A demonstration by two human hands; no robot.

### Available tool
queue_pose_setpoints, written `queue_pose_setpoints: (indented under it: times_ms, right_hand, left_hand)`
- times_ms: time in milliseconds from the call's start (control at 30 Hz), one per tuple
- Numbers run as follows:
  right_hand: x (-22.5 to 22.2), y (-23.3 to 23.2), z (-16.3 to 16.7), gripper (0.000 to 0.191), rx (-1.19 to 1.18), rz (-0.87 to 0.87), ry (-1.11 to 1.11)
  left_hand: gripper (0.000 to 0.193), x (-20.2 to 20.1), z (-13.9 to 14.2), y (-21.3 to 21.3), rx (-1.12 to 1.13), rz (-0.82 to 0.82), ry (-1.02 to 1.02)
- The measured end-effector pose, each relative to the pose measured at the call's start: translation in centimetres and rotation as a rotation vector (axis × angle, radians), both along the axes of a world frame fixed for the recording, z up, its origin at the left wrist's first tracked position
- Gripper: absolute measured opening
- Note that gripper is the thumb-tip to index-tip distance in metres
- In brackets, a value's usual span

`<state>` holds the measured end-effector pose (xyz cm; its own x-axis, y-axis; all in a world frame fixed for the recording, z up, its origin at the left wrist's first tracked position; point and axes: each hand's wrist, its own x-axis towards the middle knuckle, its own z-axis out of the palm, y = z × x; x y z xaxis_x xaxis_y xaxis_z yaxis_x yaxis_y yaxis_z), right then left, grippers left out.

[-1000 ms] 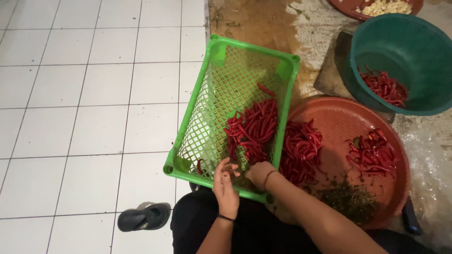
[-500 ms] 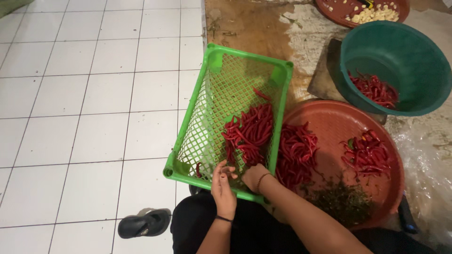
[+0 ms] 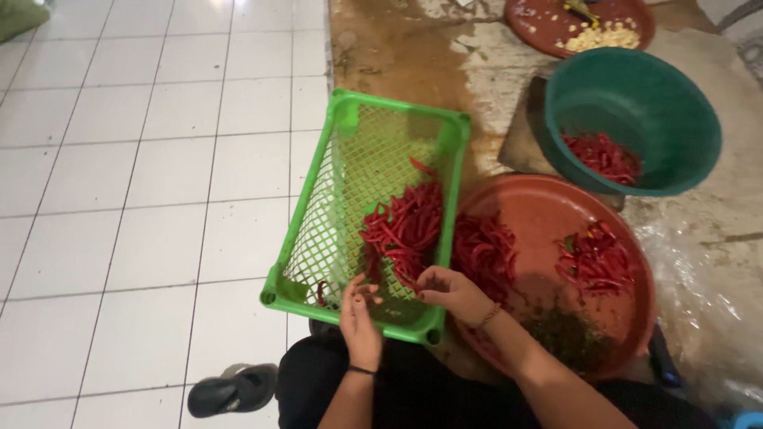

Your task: The person sits on the floor and repeatedly picks red chilies from a large orange basin, removes the stems, and places the chilies into a green plastic basket. The process continues throughout the clip with a second person visible in the background.

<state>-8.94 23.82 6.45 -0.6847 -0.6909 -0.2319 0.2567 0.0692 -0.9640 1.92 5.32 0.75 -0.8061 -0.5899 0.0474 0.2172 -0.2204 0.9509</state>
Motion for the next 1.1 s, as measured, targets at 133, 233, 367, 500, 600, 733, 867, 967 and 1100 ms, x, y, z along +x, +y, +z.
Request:
queue_pose_setpoints:
  times_ms: [133, 233, 367, 500, 600, 733, 867, 967, 1100]
  right_hand:
    - [0.9, 1.4, 1.2, 0.025, -0.006, -0.076, 0.015]
    - [1.5, 2.1, 1.9, 0.022, 0.077, -0.13, 0.033]
    - [2.7, 3.4, 2.4, 0.015, 0.021, -0.186, 0.114]
    - [2.9, 5.3, 2.1, 0.012, 0.141, -0.199, 0.2]
    - [2.5, 7.2, 1.2, 0.018, 0.25, -0.302, 0.414]
    - [0.9, 9.8, -0.3, 0.03, 0.505, -0.418, 0.458]
    - [-0.3, 10.9, -1.0, 0.036, 0.448, -0.494, 0.401]
    - [-1.3, 10.5, -1.3, 0.047, 0.493, -0.487, 0.388]
    - [-1.0, 10.5, -2.0, 0.054, 0.542, -0.462, 0.314]
  left_hand:
    - [0.043, -0.2, 0.3, -0.4, -0.013, -0.017, -0.019]
    - [0.041, -0.3, 0.7, -0.9, -0.095, -0.036, -0.016]
    - [0.039, -0.6, 1.7, -1.3, -0.157, -0.063, 0.01]
    - [0.038, -0.8, 3.0, -1.6, -0.209, -0.085, -0.05]
    - [0.034, -1.5, 4.5, -2.9, -0.266, -0.065, -0.116]
    - [0.028, -2.4, 7.4, -8.2, -0.146, 0.107, -0.1]
    - [0.028, -2.4, 10.4, -12.4, -0.852, 0.182, -0.513]
    - [0.024, -2.9, 10.9, -12.4, -1.374, -0.03, -0.728]
    - [0.019, -5.9, 9.3, -11.4, -1.726, -0.372, -1.181]
